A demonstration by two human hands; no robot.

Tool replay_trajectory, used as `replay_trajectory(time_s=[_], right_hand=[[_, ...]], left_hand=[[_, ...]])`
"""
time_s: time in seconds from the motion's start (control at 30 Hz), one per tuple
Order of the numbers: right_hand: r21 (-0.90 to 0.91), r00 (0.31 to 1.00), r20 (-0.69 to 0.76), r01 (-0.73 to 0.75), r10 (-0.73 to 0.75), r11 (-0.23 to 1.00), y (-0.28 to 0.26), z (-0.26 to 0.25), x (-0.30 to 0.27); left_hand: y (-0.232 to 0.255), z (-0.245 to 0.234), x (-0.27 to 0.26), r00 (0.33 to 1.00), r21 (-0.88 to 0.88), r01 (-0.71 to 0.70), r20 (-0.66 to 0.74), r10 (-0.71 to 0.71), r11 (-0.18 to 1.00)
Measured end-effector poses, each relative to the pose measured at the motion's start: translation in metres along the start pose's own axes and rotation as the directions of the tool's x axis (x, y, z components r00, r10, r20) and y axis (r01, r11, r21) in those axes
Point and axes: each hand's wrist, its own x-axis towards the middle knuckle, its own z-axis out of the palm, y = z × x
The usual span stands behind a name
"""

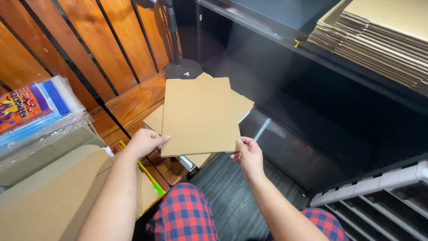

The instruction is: The person picks up individual flat cardboard sheets from a pile on the floor and places them one by one onto a shelf. The person repeats this action continuously, transferring the entire stack from the floor to the shelf.

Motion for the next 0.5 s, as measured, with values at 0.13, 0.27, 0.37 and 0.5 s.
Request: replay_trajectory(time_s=[0.13, 0.27, 0.37, 0.5], right_hand=[[-0.005, 1.000, 0.012, 0.000, 0.000, 1.000, 0.0019, -0.0032, 0.0026], [-0.007, 1.000, 0.013, -0.011, 0.011, 1.000, 0.0028, -0.0042, 0.0035], [-0.017, 1.000, 0.014, -0.019, 0.019, 1.000, 0.0009, -0.0039, 0.0024], [-0.035, 1.000, 0.010, -0.025, 0.025, 0.999, -0.0021, -0.0034, 0.0002]], left_hand=[[-0.0043, 0.0025, 0.0033, 1.000, -0.046, 0.008, 0.011, -0.008, 0.999], [-0.0070, 0.0042, 0.0071, 1.000, -0.127, 0.005, 0.031, -0.001, 0.992], [-0.0059, 0.0036, 0.0066, 0.999, -0.153, -0.001, 0.039, 0.007, 0.988], [-0.0080, 0.0043, 0.0089, 0.999, -0.156, -0.006, 0.038, 0.012, 0.988]])
